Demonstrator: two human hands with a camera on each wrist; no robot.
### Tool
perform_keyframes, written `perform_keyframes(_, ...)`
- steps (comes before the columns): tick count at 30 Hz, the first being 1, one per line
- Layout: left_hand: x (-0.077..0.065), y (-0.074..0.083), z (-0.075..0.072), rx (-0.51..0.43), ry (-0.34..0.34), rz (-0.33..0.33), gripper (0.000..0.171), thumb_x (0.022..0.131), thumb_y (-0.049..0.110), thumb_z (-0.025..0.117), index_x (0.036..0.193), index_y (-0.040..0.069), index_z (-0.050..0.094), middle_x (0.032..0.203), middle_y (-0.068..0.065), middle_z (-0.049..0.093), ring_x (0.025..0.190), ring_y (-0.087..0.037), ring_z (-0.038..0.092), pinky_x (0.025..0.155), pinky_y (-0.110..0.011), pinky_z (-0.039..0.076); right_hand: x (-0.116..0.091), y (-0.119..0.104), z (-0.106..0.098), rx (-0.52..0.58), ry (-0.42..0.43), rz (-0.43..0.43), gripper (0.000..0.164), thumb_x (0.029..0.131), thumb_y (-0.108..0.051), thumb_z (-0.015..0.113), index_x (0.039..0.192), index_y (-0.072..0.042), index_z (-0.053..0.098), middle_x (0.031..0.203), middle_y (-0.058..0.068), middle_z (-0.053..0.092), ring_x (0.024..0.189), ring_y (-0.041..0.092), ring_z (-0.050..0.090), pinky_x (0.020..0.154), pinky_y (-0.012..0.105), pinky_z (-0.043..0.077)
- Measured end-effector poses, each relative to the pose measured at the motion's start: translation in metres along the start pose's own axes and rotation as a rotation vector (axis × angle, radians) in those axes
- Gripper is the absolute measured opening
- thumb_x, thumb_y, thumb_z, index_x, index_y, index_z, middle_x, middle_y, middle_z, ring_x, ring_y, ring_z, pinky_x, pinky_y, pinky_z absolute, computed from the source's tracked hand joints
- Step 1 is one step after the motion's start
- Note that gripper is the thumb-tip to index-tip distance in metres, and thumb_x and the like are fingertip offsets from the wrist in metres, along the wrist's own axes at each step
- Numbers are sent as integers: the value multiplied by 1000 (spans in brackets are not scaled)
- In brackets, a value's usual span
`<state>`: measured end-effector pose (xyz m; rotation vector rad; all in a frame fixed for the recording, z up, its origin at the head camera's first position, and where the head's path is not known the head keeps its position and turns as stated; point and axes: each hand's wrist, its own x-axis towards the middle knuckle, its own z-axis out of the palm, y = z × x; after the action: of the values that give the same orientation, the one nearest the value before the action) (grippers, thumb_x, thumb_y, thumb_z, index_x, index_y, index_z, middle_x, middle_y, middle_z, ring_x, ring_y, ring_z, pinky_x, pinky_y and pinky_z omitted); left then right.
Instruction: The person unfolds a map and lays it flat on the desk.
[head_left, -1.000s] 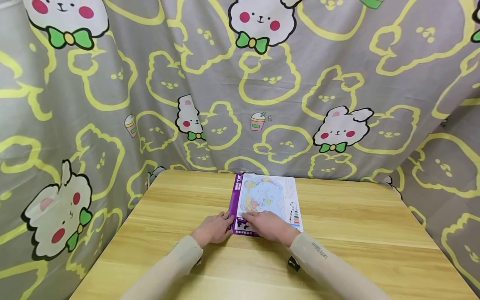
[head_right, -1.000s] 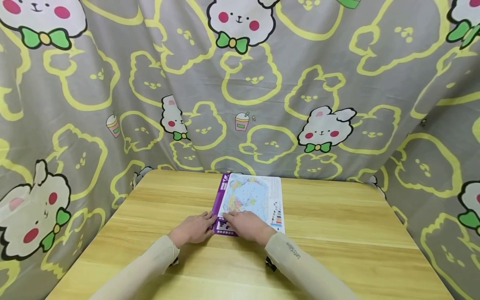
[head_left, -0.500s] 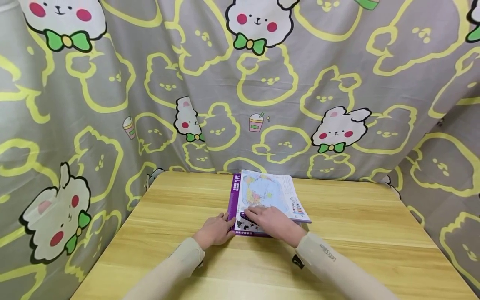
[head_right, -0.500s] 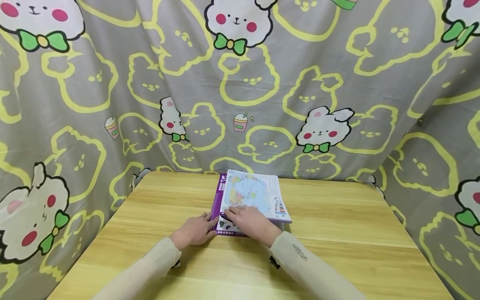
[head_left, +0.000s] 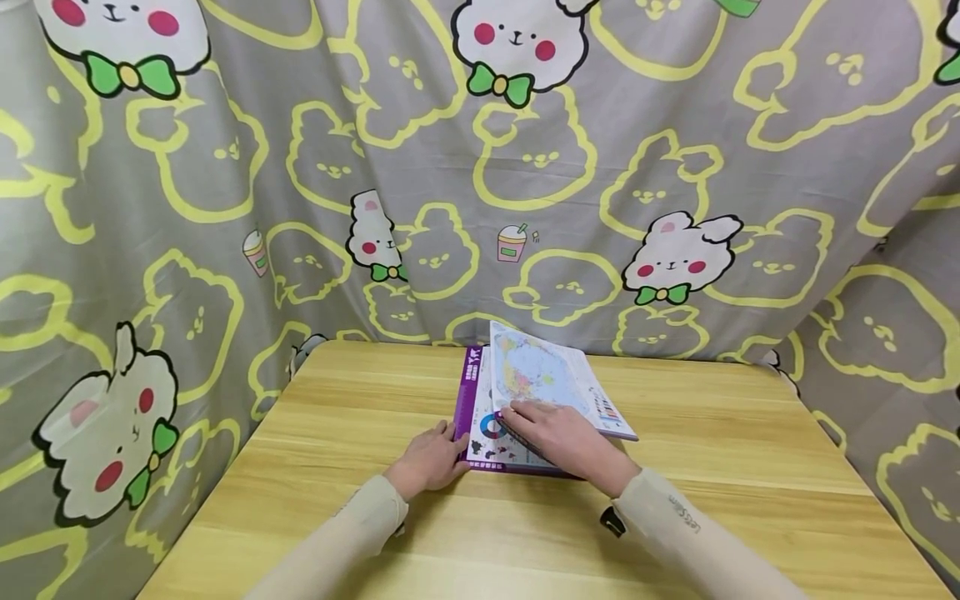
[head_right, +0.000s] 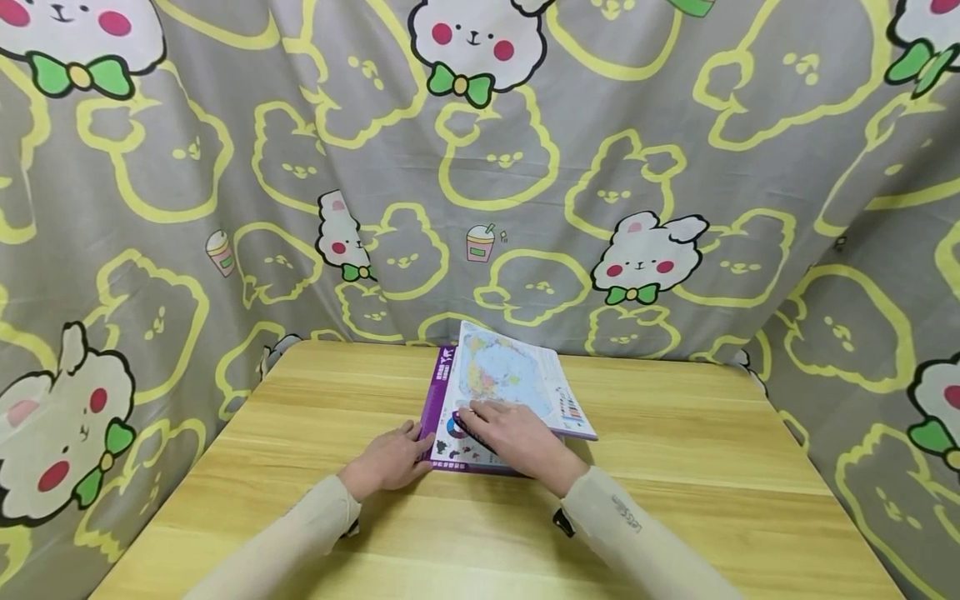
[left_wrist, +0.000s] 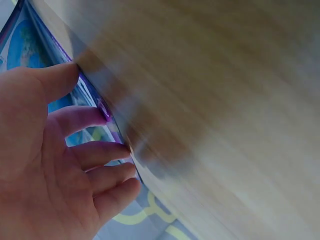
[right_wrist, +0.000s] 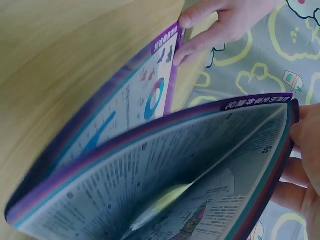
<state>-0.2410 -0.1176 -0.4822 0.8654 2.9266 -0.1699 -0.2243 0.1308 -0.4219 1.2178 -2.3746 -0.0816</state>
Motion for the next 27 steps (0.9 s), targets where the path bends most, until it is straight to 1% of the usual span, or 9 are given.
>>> perform_keyframes(4, -1, 1, -1, -15, -10, 36, 55, 96, 39, 51, 137, 2, 48, 142, -22, 41, 131, -37, 38, 106, -41, 34, -4, 3, -6, -21, -4, -3, 40, 94, -8, 55, 134, -15, 53, 127, 9, 59, 108, 24, 61, 82, 38, 53)
perform_keyframes(8, -2, 0, -2, -33, -18, 58, 55, 97, 35, 51, 137, -2, 47, 142, -22, 41, 132, -35, 37, 107, -40, 33, -8, 6, -15, -34, -4, -5, 44, 92, -4, 58, 134, -14, 54, 128, 10, 58, 109, 25, 61, 80, 38, 54)
perform_keyframes(12, -4, -1, -3, -49, -34, 42, 55, 96, 35, 52, 137, -2, 47, 143, -22, 40, 132, -34, 37, 106, -41, 35, -12, 10, -23, -38, -26, 1, 48, 88, -1, 62, 134, -13, 54, 130, 10, 57, 111, 25, 59, 80, 39, 54)
perform_keyframes(16, -6, 0, -5, -64, -40, 23, 53, 94, 36, 55, 132, -1, 51, 140, -23, 43, 130, -35, 40, 104, -44, 37, -19, 13, -31, -27, -30, 2, 53, 85, 2, 66, 135, -12, 54, 131, 10, 56, 112, 27, 59, 79, 40, 54)
perform_keyframes(19, -7, 0, -6, -72, -39, 8, 52, 94, 38, 56, 127, -2, 53, 138, -24, 45, 129, -36, 42, 103, -44, 38, -24, 16, -35, -11, 3, -3, 56, 82, 5, 66, 134, -12, 54, 130, 11, 57, 111, 27, 59, 77, 41, 55)
perform_keyframes(21, -8, 1, -7, -76, -40, -5, 51, 93, 38, 57, 125, -2, 54, 137, -24, 46, 128, -35, 42, 103, -45, 38, -28, 19, -37, 5, 31, -6, 58, 80, 6, 67, 134, -11, 54, 130, 11, 57, 110, 28, 59, 73, 40, 55)
perform_keyframes(24, -10, 1, -8, -92, -44, -25, 52, 93, 39, 57, 125, -2, 53, 137, -24, 46, 128, -35, 42, 103, -45, 37, -34, 23, -39, 12, 72, -18, 56, 81, 7, 61, 133, -11, 55, 129, 10, 57, 110, 28, 59, 67, 40, 56)
perform_keyframes(27, -12, 1, -7, -110, -51, -36, 55, 93, 38, 56, 131, -3, 50, 138, -24, 45, 129, -36, 41, 104, -45, 36, -39, 26, -41, 9, 115, -27, 53, 82, 6, 56, 132, -11, 56, 128, 10, 58, 111, 27, 59, 65, 40, 56)
